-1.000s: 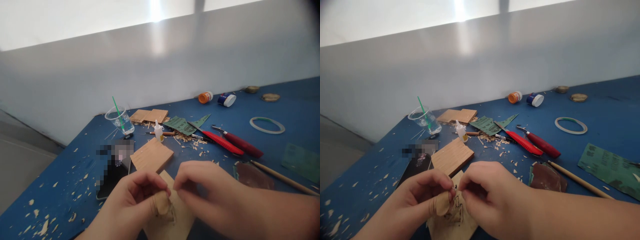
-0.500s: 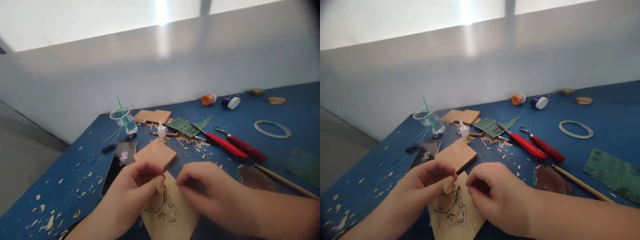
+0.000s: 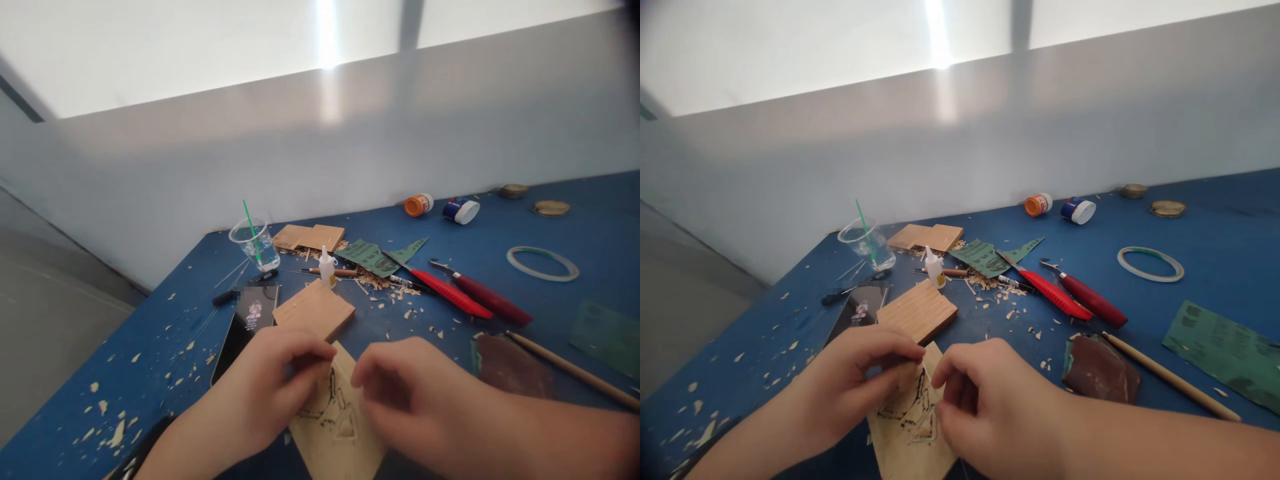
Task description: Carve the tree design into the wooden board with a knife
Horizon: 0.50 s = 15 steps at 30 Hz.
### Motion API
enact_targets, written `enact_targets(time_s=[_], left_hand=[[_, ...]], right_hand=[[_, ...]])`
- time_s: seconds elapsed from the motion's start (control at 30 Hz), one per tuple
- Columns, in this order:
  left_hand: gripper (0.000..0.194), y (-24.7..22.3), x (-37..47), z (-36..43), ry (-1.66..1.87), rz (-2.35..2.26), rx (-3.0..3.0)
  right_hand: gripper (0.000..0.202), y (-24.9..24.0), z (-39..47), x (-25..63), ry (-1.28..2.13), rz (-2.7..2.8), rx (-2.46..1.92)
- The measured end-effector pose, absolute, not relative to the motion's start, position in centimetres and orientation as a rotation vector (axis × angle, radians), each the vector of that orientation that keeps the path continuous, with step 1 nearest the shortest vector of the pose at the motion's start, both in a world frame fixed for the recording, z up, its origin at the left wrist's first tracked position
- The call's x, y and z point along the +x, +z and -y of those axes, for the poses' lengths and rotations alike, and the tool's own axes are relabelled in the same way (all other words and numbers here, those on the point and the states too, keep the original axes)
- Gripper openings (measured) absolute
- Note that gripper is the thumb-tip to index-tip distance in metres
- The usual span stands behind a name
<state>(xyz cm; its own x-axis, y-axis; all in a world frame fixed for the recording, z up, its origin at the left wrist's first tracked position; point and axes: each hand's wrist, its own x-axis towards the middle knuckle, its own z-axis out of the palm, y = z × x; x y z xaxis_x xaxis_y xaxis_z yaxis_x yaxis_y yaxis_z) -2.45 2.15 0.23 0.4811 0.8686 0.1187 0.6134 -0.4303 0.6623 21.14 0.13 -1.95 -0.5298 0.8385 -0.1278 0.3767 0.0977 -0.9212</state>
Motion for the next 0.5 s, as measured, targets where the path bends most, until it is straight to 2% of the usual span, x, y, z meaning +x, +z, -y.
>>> enact_targets(time_s=[0.23, 0.37, 0.5], left_hand=[[0.024, 0.2, -2.4, -1.8, 0.389, -0.94, 2.296], [0.028, -0.1, -2.5, -1.7, 0.373, -0.879, 2.329], [0.028, -0.1, -2.6, -1.6, 0.385, -0.885, 2.32]], right_hand=[[0.011, -2.0, 2.3, 20.9, 1.498, 1.998, -1.175], [0.01, -3.8, 1.7, 20.9, 1.314, 2.117, -1.067], [0.012, -6.8, 1.0, 20.8, 1.182, 2.447, -0.742]])
